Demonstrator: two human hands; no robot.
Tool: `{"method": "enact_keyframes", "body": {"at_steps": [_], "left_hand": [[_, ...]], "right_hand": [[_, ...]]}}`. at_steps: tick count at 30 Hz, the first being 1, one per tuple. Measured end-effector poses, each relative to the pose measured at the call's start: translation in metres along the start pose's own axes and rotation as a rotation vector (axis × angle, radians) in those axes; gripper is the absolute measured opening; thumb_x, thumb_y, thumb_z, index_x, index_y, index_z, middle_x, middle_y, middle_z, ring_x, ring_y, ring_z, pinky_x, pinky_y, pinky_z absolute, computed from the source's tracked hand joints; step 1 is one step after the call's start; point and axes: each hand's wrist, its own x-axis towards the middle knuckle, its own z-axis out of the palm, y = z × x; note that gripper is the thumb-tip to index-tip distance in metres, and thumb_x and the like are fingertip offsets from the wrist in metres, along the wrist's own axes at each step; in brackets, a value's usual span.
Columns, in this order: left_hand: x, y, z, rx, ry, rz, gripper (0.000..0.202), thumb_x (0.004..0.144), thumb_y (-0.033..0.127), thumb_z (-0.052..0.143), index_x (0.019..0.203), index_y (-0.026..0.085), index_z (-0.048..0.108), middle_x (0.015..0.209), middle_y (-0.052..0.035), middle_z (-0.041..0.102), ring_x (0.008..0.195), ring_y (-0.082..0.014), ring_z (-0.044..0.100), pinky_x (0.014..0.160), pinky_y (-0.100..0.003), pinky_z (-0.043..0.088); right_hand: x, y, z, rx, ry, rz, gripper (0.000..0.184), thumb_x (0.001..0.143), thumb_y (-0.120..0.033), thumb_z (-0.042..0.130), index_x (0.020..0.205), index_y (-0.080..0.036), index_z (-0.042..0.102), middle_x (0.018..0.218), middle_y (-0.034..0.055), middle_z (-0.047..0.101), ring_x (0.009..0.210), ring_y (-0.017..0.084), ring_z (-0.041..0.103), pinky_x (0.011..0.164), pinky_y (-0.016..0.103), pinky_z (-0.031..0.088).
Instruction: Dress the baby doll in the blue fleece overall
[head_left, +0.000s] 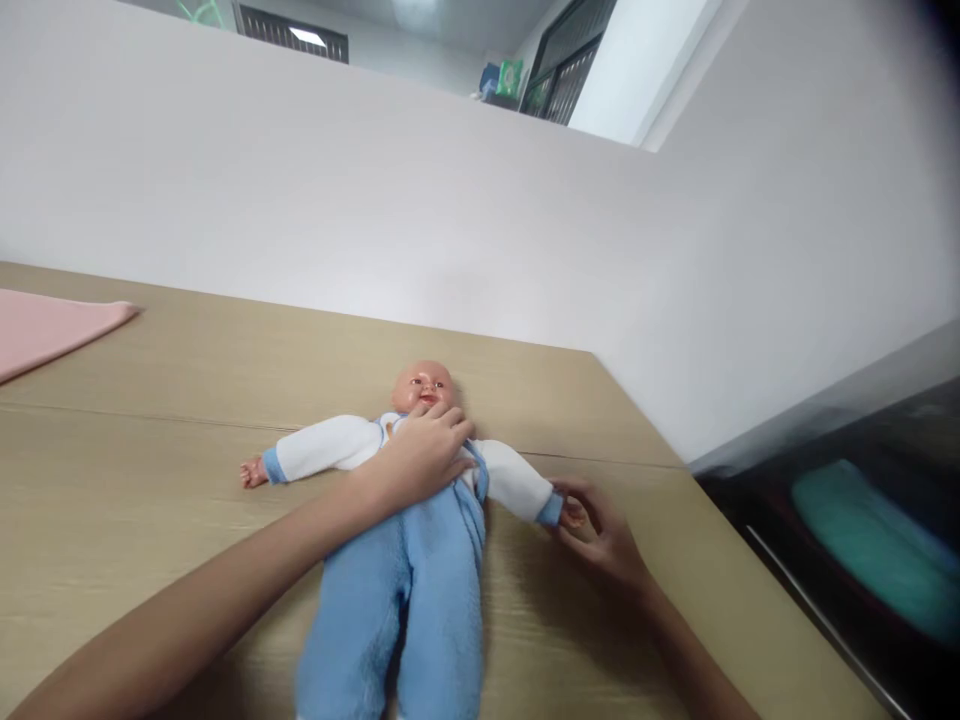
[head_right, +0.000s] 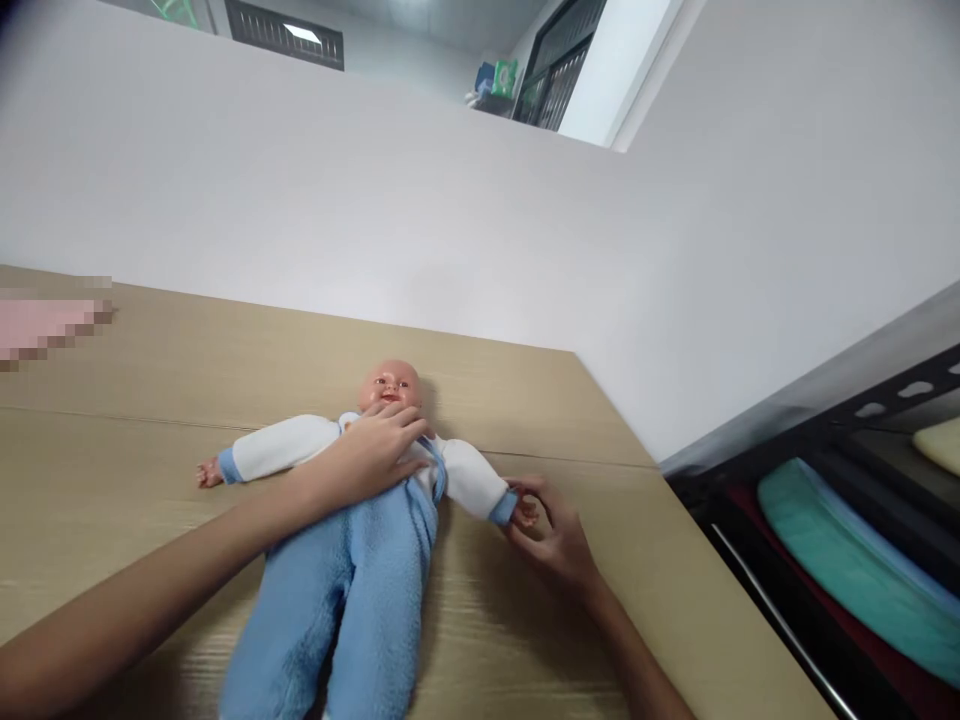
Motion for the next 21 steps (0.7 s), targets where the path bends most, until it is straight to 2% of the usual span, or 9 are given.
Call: {"method": "enact_keyframes", "body": {"at_steps": [3,5,7,11,14,16,18,21], "left_hand": [[0.019,0.002,0.02,0.011,-0.043,-0.003,0.031,0.114,0.04,0.071,0.128,0.013,0.076,0.13,-0.0183,0.079,0.13,-0.0415,0.07,0.111,-0.056,0.054],[0.021,-0.003,0.026,-0.026,-0.012,0.022,0.028,0.116,0.04,0.068,0.123,0.014,0.077,0.125,-0.0171,0.08,0.125,-0.0399,0.071,0.106,-0.053,0.054],[0.018,-0.01,0.029,-0.137,0.05,0.101,0.025,0.117,0.039,0.067,0.118,0.016,0.076,0.117,-0.014,0.08,0.115,-0.0357,0.073,0.102,-0.048,0.054],[0.007,-0.021,0.03,-0.486,0.181,0.355,0.023,0.12,0.038,0.062,0.114,0.02,0.074,0.109,-0.0084,0.075,0.102,-0.0251,0.073,0.091,-0.035,0.054],[0.0,-0.025,0.03,-0.61,0.253,0.453,0.028,0.121,0.042,0.059,0.115,0.02,0.074,0.11,-0.0092,0.074,0.101,-0.0238,0.072,0.09,-0.034,0.054],[-0.001,-0.025,0.029,-0.65,0.283,0.457,0.031,0.121,0.047,0.059,0.114,0.021,0.074,0.11,-0.0099,0.074,0.101,-0.0246,0.072,0.09,-0.035,0.055],[0.0,-0.025,0.03,-0.687,0.286,0.43,0.035,0.12,0.051,0.06,0.112,0.021,0.075,0.107,-0.0097,0.074,0.1,-0.0249,0.072,0.09,-0.035,0.055],[0.005,-0.025,0.033,-0.776,0.308,0.315,0.037,0.117,0.056,0.065,0.109,0.021,0.075,0.103,-0.0079,0.073,0.097,-0.0242,0.071,0.088,-0.035,0.054]], "right_hand": [[0.018,-0.003,0.008,0.191,0.139,-0.01,0.041,0.093,-0.04,0.094,0.129,-0.031,0.078,0.118,0.0081,0.083,0.104,0.028,0.082,0.09,0.037,0.069],[0.032,-0.006,0.018,0.319,0.174,0.017,0.055,0.09,-0.043,0.099,0.138,-0.031,0.075,0.12,0.0082,0.084,0.106,0.026,0.083,0.093,0.036,0.07],[0.045,-0.01,0.031,0.383,0.169,0.026,0.063,0.088,-0.045,0.103,0.141,-0.031,0.074,0.12,0.0079,0.084,0.107,0.026,0.083,0.095,0.037,0.07],[0.07,-0.02,0.059,0.334,0.139,-0.033,0.058,0.086,-0.049,0.105,0.134,-0.031,0.077,0.112,0.0057,0.083,0.097,0.026,0.081,0.092,0.04,0.069],[0.078,-0.025,0.082,0.258,0.135,-0.177,0.044,0.088,-0.05,0.101,0.12,-0.029,0.079,0.101,0.0032,0.078,0.09,0.026,0.076,0.089,0.042,0.067],[0.077,-0.031,0.094,0.225,0.118,-0.255,0.035,0.09,-0.048,0.098,0.107,-0.029,0.075,0.093,0.0011,0.074,0.085,0.025,0.071,0.084,0.041,0.064],[0.074,-0.039,0.099,0.195,0.071,-0.259,0.033,0.091,-0.046,0.098,0.099,-0.029,0.07,0.093,0.0013,0.072,0.086,0.026,0.069,0.08,0.04,0.06],[0.068,-0.051,0.092,0.191,-0.046,-0.2,0.027,0.095,-0.045,0.093,0.101,-0.029,0.071,0.101,0.0042,0.074,0.096,0.03,0.07,0.087,0.042,0.059]]}}
